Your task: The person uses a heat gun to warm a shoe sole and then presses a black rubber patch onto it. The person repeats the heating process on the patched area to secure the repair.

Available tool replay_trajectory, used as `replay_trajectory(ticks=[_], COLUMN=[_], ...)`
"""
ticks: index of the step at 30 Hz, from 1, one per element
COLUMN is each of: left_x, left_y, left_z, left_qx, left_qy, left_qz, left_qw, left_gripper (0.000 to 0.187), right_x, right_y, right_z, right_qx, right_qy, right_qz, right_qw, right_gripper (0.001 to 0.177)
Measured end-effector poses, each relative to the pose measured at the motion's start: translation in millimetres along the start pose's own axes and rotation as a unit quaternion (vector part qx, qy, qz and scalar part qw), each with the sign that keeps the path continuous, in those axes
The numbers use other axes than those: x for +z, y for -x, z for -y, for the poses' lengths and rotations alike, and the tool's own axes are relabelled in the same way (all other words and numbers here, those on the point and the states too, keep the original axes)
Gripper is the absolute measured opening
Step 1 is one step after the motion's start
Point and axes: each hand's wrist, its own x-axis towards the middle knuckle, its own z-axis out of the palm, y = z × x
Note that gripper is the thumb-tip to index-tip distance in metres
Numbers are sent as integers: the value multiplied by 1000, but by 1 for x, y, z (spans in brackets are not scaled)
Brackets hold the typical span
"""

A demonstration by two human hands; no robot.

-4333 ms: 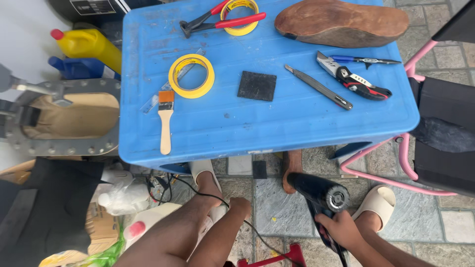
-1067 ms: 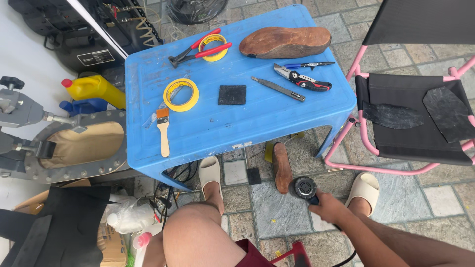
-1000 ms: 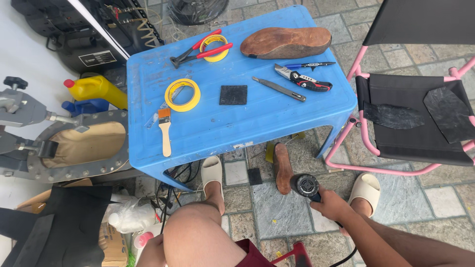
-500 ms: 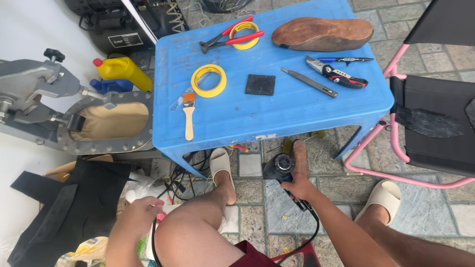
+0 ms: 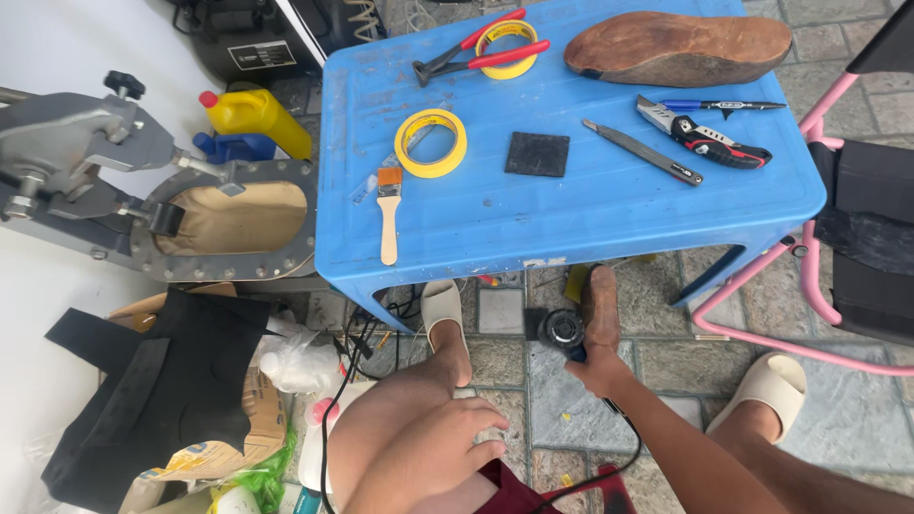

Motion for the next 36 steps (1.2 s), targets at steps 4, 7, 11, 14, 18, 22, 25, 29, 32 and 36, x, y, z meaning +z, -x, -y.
replay_trajectory(ticks=[4, 7, 11, 14, 18, 22, 25, 29, 32, 36], left_x=[-22, -22, -28, -43, -53, -39, -30, -28, -27, -33], left_y=[-38, -76, -104, -111, -126, -139, -149, -156, -156, -151], left_z=[8, 13, 35, 54, 66, 72, 75, 77, 73, 61], left_qx=[-224, -209, -192, -252, -293, -211, -172, -133, -111, -205], left_qy=[-148, -247, -224, -30, 321, 594, 611, 624, 610, 461], left_qz=[146, 91, 77, 91, -65, -114, -132, -134, -134, -104], left_qw=[952, 942, 953, 963, 898, 768, 761, 758, 773, 857], left_gripper=[35, 47, 61, 84, 97, 83, 74, 65, 72, 91], right_x=[3, 0, 10, 12, 14, 11, 15, 20, 23, 26], right_y=[-6, -29, -38, -43, -51, -50, -49, -50, -47, -50], right_z=[-1, 13, 7, -2, -6, -12, -10, -2, -3, -4], right_qx=[15, 62, 2, -1, -37, 37, 16, -2, 48, -55], right_qy=[-60, -1, 108, 100, 104, 50, 75, 83, 80, 172], right_qz=[-27, -6, -133, -95, -175, -78, -99, -157, -45, -95], right_qw=[998, 998, 985, 990, 978, 995, 992, 984, 995, 979], right_gripper=[35, 28, 39, 42, 39, 44, 43, 46, 46, 48])
